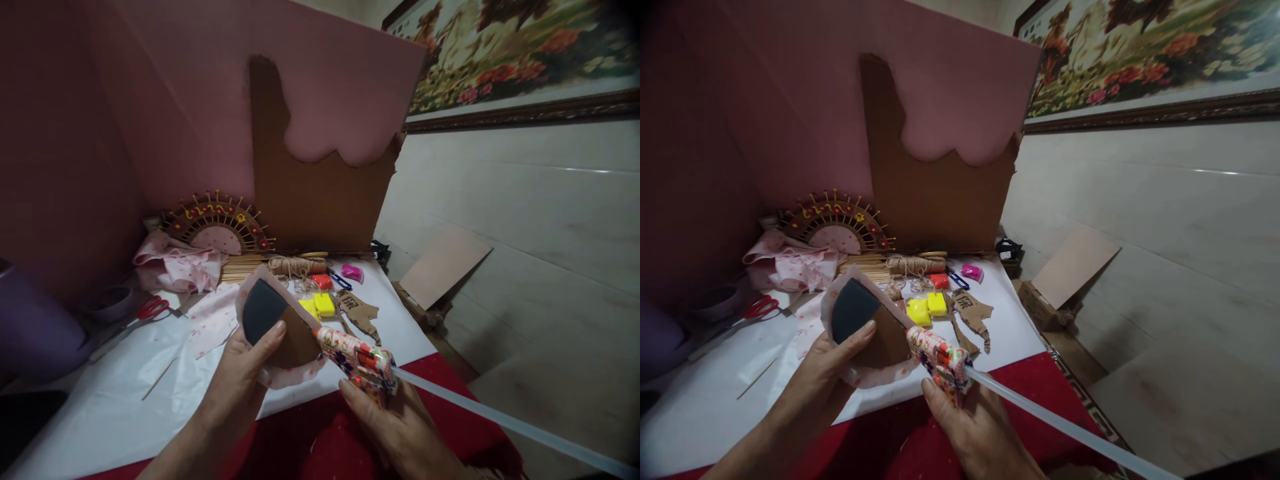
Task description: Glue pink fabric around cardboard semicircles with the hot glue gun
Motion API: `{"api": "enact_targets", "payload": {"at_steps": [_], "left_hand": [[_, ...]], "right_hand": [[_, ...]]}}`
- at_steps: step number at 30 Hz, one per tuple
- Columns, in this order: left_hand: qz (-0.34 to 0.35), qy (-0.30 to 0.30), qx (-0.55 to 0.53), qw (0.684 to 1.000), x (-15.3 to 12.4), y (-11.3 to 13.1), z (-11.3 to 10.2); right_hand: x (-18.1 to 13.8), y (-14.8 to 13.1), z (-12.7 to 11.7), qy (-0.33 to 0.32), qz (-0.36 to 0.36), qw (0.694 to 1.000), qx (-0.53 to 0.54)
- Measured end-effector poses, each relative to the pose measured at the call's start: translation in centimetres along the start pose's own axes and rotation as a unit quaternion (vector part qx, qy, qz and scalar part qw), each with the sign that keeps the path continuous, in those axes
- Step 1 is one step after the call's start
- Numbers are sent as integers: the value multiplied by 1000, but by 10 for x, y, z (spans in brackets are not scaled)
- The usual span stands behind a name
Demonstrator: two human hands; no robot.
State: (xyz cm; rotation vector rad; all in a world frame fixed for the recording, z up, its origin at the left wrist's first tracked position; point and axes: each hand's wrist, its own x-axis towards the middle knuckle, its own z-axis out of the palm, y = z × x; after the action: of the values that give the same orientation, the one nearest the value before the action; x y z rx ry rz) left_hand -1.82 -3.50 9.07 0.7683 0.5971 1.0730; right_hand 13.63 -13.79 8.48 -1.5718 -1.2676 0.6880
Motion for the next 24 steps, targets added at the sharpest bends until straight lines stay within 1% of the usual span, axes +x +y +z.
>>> {"api": "enact_targets", "payload": {"at_steps": [3, 6, 8, 12, 14, 19, 24], "left_hand": [[-1, -1, 4, 1000, 0, -1, -2], [-1, 0, 7, 1000, 1, -2, -3], [-2, 2, 9, 1000, 1, -1, -2], [0, 7, 14, 1000, 1, 1, 2], [5, 10, 12, 1000, 1, 2, 3], [9, 12, 12, 1000, 0, 1, 3], [9, 11, 18, 1000, 1, 1, 1]], "right_hand": [[1, -2, 0, -2, -11, 1000, 6], [2, -5, -1, -15, -2, 1000, 9], [2, -8, -3, -22, 2, 1000, 4], [1, -11, -5, -31, -14, 999, 12], [0, -10, -6, -27, -9, 999, 17], [-2, -5, -5, 7, 24, 1000, 1], [0, -8, -5, -30, 14, 999, 10]]}}
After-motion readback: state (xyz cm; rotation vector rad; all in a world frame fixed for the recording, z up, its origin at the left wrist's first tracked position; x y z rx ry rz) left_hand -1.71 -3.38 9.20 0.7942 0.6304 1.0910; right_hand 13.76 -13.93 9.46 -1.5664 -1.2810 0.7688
